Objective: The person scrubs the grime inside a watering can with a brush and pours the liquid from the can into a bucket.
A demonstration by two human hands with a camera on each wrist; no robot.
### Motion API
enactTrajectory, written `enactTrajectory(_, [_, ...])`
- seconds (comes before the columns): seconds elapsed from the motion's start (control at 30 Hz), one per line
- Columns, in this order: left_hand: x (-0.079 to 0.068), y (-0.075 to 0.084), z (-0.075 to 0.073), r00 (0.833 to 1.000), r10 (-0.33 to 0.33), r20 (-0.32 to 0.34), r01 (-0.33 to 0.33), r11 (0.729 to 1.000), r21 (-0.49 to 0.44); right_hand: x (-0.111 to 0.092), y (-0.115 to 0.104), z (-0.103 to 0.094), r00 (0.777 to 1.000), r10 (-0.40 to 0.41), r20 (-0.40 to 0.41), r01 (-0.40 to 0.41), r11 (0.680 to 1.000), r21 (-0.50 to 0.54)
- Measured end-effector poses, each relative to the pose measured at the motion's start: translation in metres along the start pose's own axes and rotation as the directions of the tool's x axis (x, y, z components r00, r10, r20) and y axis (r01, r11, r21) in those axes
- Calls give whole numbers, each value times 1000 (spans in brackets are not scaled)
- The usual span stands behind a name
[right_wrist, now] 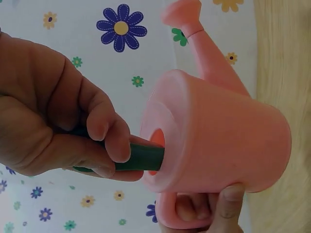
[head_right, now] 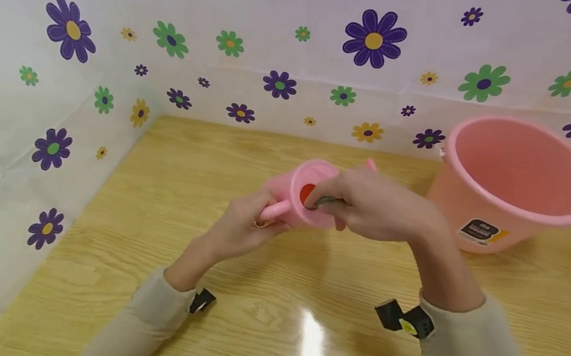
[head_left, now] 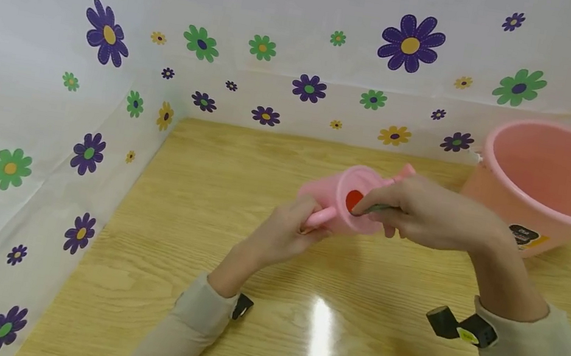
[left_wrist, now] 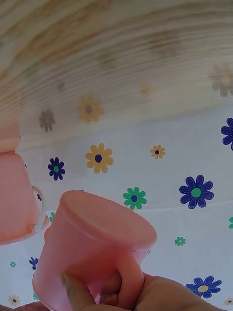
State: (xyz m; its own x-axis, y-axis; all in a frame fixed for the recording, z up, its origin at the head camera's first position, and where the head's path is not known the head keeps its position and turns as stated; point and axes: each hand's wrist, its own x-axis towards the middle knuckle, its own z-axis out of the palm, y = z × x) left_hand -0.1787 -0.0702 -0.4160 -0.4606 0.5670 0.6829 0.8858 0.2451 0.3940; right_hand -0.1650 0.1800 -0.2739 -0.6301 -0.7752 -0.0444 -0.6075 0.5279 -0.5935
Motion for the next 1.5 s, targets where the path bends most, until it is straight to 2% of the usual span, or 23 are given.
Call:
enactTrajectory(0.17, [-1,4,-1,997,-71,-40,65,990,-128,1,2,-11,998,-34,-53,38,996,84])
enactTrajectory(0.27, [0,4,-4,993,-92,-75,77,979,-189,2,3,-16,995,-36,-96,48,990,129])
enactTrajectory(0.33, [0,4,-6,990,-100,-98,77,974,-212,9,3,-16,996,-27,-91,40,989,140])
enactTrajectory(0.5, [0,3,-8,988,-97,-120,69,974,-214,20,1,-11,998,9,-60,0,989,147])
enactTrajectory(0.67, [1,3,-6,990,-97,-102,72,972,-223,10,-4,-15,990,22,-140,-2,990,140])
enactTrajectory(0.77, [1,3,-6,989,-104,-106,81,975,-207,15,-6,-13,995,-17,-97,29,992,124])
enactTrajectory(0.87, [0,4,-5,987,-116,-110,94,978,-185,23,-5,-9,999,-13,-45,19,990,138])
enactTrajectory(0.93, [-1,4,-3,985,-137,-106,115,975,-187,22,-4,-7,994,32,-103,-12,981,194])
enactTrajectory(1.0, [-1,6,-1,982,-152,-110,128,972,-194,17,-5,-1,965,136,-223,-69,956,286])
enactTrajectory(1.1, [0,11,2,979,-157,-129,133,975,-179,12,-11,14,875,302,-379,-110,885,452])
enactTrajectory(1.17, [1,13,2,978,-150,-146,131,983,-131,14,-16,27,822,394,-411,-133,835,533])
enactTrajectory(1.3, [0,14,2,968,-155,-197,154,988,-22,19,-21,39,774,453,-442,-88,768,634])
enactTrajectory(1.4, [1,14,2,962,-161,-223,171,985,28,22,-23,37,731,479,-487,-34,738,674])
enactTrajectory(1.43, [1,14,2,961,-159,-226,173,984,42,24,-23,38,725,481,-493,-35,740,671])
enactTrajectory(1.5, [1,14,4,959,-163,-230,179,982,50,31,-25,40,734,476,-484,-50,749,661])
